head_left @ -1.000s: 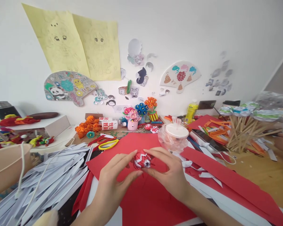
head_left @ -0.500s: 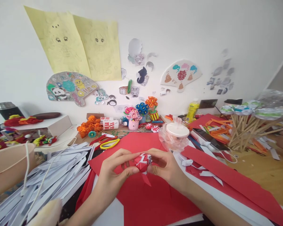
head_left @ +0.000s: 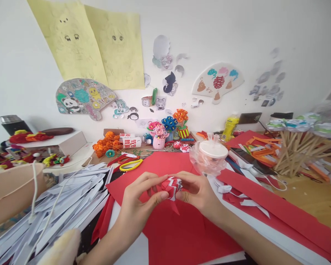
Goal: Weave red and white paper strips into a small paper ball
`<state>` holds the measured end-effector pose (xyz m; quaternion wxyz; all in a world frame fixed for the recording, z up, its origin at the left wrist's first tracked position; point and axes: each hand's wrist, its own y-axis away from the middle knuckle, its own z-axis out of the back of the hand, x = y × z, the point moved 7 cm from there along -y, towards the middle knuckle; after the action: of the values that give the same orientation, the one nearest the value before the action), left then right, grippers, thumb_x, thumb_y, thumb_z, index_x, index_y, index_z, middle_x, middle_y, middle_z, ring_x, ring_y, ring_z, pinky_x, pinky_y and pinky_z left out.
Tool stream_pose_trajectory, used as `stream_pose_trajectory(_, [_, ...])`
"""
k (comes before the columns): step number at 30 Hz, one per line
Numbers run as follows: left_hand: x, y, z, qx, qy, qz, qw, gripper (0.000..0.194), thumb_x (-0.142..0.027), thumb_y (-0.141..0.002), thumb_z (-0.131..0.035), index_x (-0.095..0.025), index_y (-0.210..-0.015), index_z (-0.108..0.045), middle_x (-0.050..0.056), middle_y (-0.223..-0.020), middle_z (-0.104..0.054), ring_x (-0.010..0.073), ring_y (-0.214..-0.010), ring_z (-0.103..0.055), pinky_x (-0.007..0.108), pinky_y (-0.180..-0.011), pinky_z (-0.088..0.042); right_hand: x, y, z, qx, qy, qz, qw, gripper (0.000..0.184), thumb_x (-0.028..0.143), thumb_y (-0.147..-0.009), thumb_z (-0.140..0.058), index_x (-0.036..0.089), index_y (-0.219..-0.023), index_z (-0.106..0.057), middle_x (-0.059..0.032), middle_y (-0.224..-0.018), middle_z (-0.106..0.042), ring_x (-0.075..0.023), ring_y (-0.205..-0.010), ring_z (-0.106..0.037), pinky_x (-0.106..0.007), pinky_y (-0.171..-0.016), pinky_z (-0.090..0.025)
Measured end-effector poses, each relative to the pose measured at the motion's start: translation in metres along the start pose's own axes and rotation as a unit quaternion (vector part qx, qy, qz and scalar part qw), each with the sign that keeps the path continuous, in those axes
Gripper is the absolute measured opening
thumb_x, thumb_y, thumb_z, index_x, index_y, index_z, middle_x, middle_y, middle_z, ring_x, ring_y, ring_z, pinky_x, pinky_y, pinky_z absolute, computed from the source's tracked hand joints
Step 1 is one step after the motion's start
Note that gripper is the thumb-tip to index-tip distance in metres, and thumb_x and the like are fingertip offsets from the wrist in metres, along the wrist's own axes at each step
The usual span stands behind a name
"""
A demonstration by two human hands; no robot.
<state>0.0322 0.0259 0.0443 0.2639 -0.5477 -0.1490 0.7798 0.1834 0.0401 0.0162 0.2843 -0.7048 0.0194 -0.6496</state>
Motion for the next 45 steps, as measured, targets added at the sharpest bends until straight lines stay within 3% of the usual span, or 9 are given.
stream_pose_trajectory(7, [-0.005,0.000,-0.002,0.002,-0.050,-0.020,0.999,0.028,-0.031,-0.084,-0.069,-0.027,-0.111,-0.071,0.002,-0.087,-0.066,0.0131,-0.070,-0.058,0.024,-0.063,-0.048,-0.001,0.000,0.003,-0.005,0.007,0.009,1.000,0.036,0.041,-0.080,-0.073,0.022,-0.111,-0.070,-0.0087,-0.105,-0.068,-0.0220,-0.096,-0.067,-0.034,-0.085,-0.056])
stream_pose_trajectory(14, [-0.005,-0.003,-0.002,0.023,-0.058,-0.024,0.998,0.036,-0.043,-0.084,-0.066,-0.026,-0.116,-0.068,0.003,-0.087,-0.067,0.0145,-0.070,-0.056,0.025,-0.063,-0.048,-0.005,0.000,0.005,-0.011,-0.026,-0.026,0.999,0.040,0.037,-0.076,-0.077,0.021,-0.111,-0.068,-0.0087,-0.108,-0.070,-0.0231,-0.098,-0.067,-0.038,-0.091,-0.053])
stream_pose_trajectory(18, [-0.007,0.000,-0.001,0.006,-0.100,-0.045,0.994,0.032,-0.036,-0.086,-0.066,-0.025,-0.117,-0.067,0.004,-0.091,-0.067,0.0142,-0.073,-0.058,0.025,-0.067,-0.049,-0.009,0.001,0.004,-0.008,-0.035,-0.044,0.998,0.035,0.037,-0.079,-0.075,0.020,-0.109,-0.068,-0.0090,-0.107,-0.070,-0.0224,-0.097,-0.067,-0.038,-0.090,-0.053])
stream_pose_trajectory(26, [-0.007,0.004,-0.003,-0.003,-0.117,-0.080,0.990,0.030,-0.027,-0.091,-0.061,-0.024,-0.120,-0.066,0.004,-0.092,-0.064,0.0145,-0.077,-0.061,0.026,-0.067,-0.052,-0.022,0.002,0.007,-0.030,-0.053,-0.074,0.995,0.046,0.034,-0.069,-0.084,0.021,-0.109,-0.065,-0.0073,-0.103,-0.072,-0.0227,-0.097,-0.067,-0.036,-0.086,-0.054])
stream_pose_trajectory(36, [-0.007,0.003,-0.001,-0.010,-0.061,-0.069,0.996,0.025,-0.032,-0.083,-0.070,-0.022,-0.106,-0.074,0.005,-0.087,-0.067,0.0162,-0.076,-0.063,0.026,-0.065,-0.053,0.001,0.002,0.005,-0.023,0.035,0.026,0.999,0.029,0.032,-0.077,-0.077,0.022,-0.103,-0.071,-0.0052,-0.095,-0.067,-0.0191,-0.089,-0.066,-0.031,-0.080,-0.055])
stream_pose_trajectory(45, [-0.014,0.003,0.002,-0.041,-0.052,-0.095,0.993,0.019,-0.037,-0.079,-0.073,-0.021,-0.089,-0.076,0.004,-0.077,-0.069,0.0159,-0.071,-0.063,0.025,-0.063,-0.051,0.011,0.003,0.000,-0.017,0.120,0.055,0.991,0.030,0.040,-0.079,-0.074,0.021,-0.102,-0.073,-0.0074,-0.090,-0.069,-0.0198,-0.082,-0.064,-0.031,-0.073,-0.053])
